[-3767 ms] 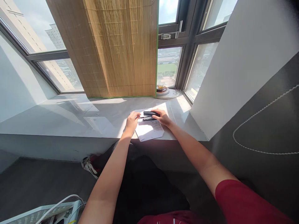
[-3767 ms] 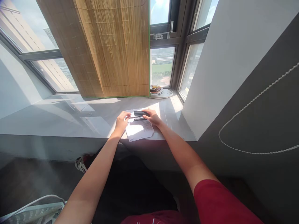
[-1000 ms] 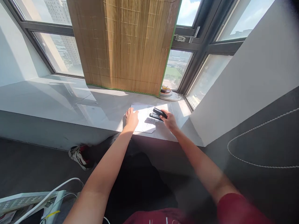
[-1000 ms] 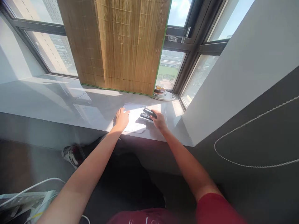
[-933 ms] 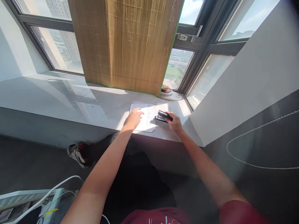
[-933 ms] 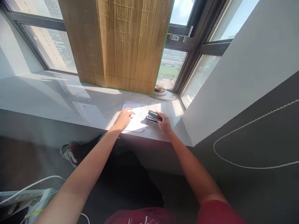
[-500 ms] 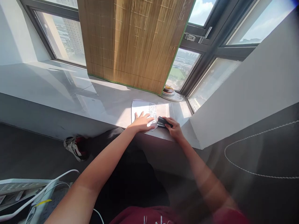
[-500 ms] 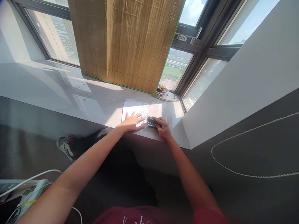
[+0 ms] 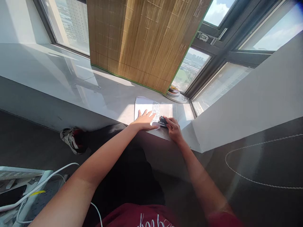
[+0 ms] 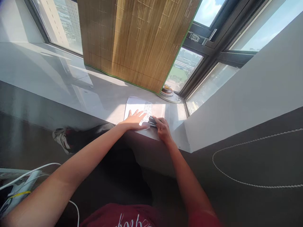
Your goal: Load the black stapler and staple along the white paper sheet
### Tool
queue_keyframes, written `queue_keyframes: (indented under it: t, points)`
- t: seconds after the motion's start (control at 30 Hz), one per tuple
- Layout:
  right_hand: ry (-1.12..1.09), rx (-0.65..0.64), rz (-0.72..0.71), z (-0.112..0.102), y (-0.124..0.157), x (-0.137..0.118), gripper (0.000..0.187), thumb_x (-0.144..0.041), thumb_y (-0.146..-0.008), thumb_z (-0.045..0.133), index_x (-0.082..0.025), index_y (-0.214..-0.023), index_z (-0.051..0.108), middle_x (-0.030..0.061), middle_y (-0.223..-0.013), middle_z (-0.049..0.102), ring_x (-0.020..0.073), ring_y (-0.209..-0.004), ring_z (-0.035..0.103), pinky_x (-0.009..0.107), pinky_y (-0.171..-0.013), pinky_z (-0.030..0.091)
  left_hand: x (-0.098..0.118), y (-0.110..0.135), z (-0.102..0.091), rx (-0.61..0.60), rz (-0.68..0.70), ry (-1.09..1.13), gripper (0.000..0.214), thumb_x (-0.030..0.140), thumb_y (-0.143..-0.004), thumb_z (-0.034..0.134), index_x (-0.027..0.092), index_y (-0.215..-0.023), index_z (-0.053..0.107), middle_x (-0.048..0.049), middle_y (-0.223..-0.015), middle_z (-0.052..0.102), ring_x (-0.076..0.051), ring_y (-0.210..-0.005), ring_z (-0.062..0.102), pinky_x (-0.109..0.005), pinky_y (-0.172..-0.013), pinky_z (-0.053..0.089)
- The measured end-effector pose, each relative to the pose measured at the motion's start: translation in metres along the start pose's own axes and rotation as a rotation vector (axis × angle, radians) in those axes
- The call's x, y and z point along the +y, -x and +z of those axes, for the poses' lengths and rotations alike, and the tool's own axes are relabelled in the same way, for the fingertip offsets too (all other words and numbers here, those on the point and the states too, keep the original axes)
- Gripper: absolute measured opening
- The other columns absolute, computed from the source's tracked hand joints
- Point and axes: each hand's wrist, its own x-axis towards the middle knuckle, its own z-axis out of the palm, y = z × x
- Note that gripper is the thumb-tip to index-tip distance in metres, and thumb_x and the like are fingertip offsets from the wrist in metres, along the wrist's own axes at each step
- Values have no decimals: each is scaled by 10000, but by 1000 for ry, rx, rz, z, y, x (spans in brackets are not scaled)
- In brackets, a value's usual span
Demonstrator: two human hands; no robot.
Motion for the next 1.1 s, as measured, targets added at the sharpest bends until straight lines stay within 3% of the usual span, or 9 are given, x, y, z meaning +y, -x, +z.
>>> queue_keyframes:
  t: [0.17, 0.6, 0.83, 1.1]
  points:
    - [23, 5, -33, 1, 0, -1, 478, -332, -1141, 499, -399, -1586, 663, 83, -1279, 700, 310, -1210, 666, 531, -1119, 576, -1, -3, 0, -10, -49, -20, 1096, 838, -858, 703, 236, -1732, 427, -169, -1866, 266, -469, -1760, 44, -737, -1373, -98]
    - [164, -83, -39, 1, -2, -17, 543, -231, -1124, 447, -318, -1632, 619, 110, -1354, 682, 311, -1241, 634, 494, -1129, 532, 9, 1, -2, -24, -77, -39, 1005, 736, -915, 749, 177, -1707, 480, -182, -1865, 268, -466, -1757, 72, -728, -1391, -103]
    - [272, -99, -35, 1, -4, -25, 550, -212, -1132, 443, -327, -1644, 605, 112, -1356, 675, 310, -1214, 630, 466, -1118, 536, 8, 0, -1, 45, -84, 47, 934, 683, -818, 866, 243, -1602, 613, -157, -1824, 383, -459, -1750, 152, -707, -1414, -40]
    - [287, -100, -47, 2, -5, -23, 555, -195, -1127, 452, -344, -1634, 621, 107, -1342, 674, 310, -1212, 638, 467, -1117, 548, 2, -2, 3, 23, -67, 45, 993, 772, -827, 796, 248, -1640, 571, -154, -1847, 330, -464, -1756, 103, -738, -1393, -82]
